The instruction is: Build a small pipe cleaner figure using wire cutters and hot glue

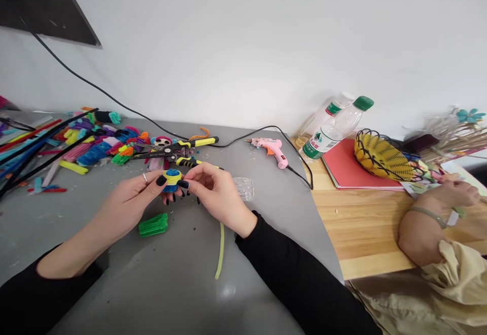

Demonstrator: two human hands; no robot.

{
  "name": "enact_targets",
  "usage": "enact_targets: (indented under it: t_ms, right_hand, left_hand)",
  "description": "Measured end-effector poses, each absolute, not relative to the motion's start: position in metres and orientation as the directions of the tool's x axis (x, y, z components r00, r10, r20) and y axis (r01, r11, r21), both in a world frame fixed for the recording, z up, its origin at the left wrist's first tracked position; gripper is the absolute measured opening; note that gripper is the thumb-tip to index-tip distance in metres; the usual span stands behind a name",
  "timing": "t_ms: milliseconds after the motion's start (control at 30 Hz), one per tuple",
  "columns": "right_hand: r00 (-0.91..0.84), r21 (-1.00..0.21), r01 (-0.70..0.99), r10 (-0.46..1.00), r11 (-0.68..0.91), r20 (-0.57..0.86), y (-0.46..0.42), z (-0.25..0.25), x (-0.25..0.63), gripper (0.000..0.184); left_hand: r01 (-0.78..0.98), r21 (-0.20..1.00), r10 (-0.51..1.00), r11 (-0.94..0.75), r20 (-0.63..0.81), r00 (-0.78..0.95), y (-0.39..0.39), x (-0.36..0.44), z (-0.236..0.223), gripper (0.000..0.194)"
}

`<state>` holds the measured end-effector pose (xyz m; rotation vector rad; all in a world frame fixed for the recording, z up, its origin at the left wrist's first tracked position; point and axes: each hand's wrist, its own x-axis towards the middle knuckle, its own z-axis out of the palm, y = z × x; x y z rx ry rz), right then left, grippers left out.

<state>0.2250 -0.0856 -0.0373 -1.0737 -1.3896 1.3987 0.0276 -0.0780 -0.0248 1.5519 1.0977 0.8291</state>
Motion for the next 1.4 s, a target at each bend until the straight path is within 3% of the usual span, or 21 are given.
enact_targets:
  t_ms: [200,367,533,900,1133,1400]
  right_hand:
    - [-0.201,-0.994,0.083,0.978,0.074,0.056,-0.086,-0.041,0.224,0.033]
    - [-0.218,-0.986,0.089,0.969,0.139,0.117,-0.086,-0.042,0.224,0.022]
    - [-0.202,-0.981,0.107,0.97,0.161,0.137,-0.087,-0.038,0.223,0.014]
    - [-0.256,-1.0,-0.023,0.966,0.019,0.025,-0.087,-0.034,0.224,0.027]
    - [-0.278,-0.978,-0.205,0.96,-0.044,0.015,-0.083,-0.037,0.222,0.042]
    - [-0.271,-0.978,-0.207,0.962,-0.031,0.027,-0.083,-0.039,0.221,0.047]
  left_hand:
    - [0.285,0.954,0.929,-0.093,-0.02,0.369,-0.079,0.028,-0.021,0.05]
    - [0.333,0.912,0.939,-0.238,0.128,0.32,-0.078,0.028,-0.021,0.046]
    - [0.251,0.961,0.967,-0.116,0.052,0.25,-0.079,0.029,-0.026,0.04]
    - [0.089,0.993,0.977,0.075,-0.091,0.195,-0.075,0.026,-0.036,0.065]
    - [-0.12,0.978,0.955,0.171,-0.134,0.265,-0.077,0.028,-0.035,0.05]
    - [-0.212,0.967,0.979,0.139,-0.103,0.173,-0.076,0.032,-0.035,0.047]
